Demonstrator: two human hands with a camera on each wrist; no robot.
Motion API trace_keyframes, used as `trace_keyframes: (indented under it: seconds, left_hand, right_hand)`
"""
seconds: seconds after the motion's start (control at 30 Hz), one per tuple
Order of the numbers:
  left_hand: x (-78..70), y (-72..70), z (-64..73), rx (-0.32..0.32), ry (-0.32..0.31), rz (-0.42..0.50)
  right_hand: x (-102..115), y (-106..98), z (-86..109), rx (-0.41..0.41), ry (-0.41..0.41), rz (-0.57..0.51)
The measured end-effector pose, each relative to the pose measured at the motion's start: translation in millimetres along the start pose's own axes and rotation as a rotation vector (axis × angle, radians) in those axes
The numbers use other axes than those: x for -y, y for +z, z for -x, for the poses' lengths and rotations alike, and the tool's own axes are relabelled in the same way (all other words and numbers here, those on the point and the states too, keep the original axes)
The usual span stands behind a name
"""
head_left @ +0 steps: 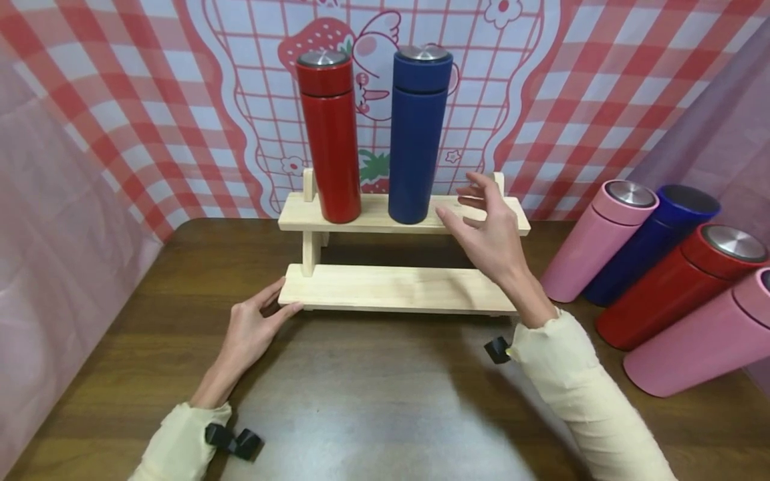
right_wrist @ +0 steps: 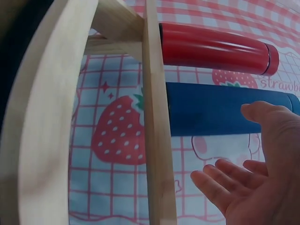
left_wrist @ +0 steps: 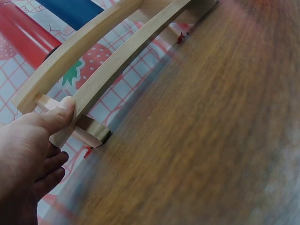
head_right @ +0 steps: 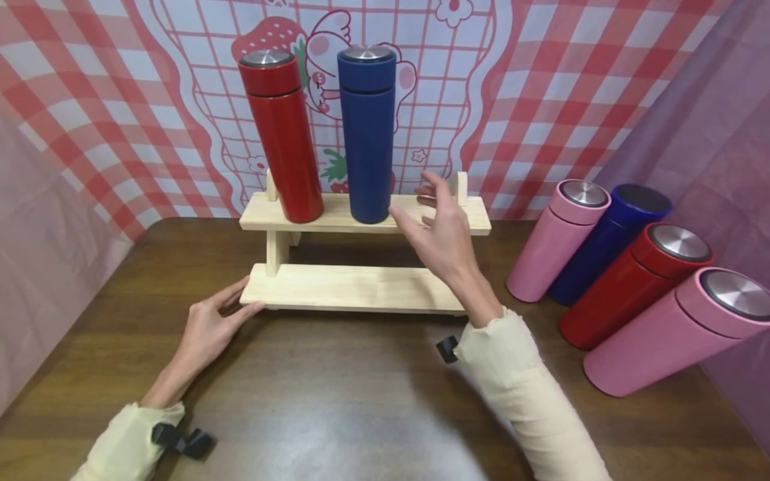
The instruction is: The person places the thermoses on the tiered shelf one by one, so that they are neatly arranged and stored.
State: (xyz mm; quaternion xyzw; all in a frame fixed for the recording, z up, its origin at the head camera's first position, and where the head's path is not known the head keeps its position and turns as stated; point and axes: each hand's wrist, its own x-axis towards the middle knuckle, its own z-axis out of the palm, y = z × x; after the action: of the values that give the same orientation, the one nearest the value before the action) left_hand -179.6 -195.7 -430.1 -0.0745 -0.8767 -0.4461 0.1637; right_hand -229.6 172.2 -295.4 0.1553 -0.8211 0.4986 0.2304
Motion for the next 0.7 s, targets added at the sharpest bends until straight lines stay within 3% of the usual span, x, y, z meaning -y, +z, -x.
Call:
trace_keyframes:
  seconds: [0.27, 0.7]
  left_hand:
    - [-0.5, 0.5, 0.0, -0.004, 0.007, 0.005]
    - [0.5, 0.7, 0.0, -0.008, 0.016, 0.018]
  right_hand:
    - [-12.0, -20.0, 22.5, -0.053, 0.002, 0.051]
    - [-32.4, -49.1, 54.9, -0.117, 0.113, 0.127]
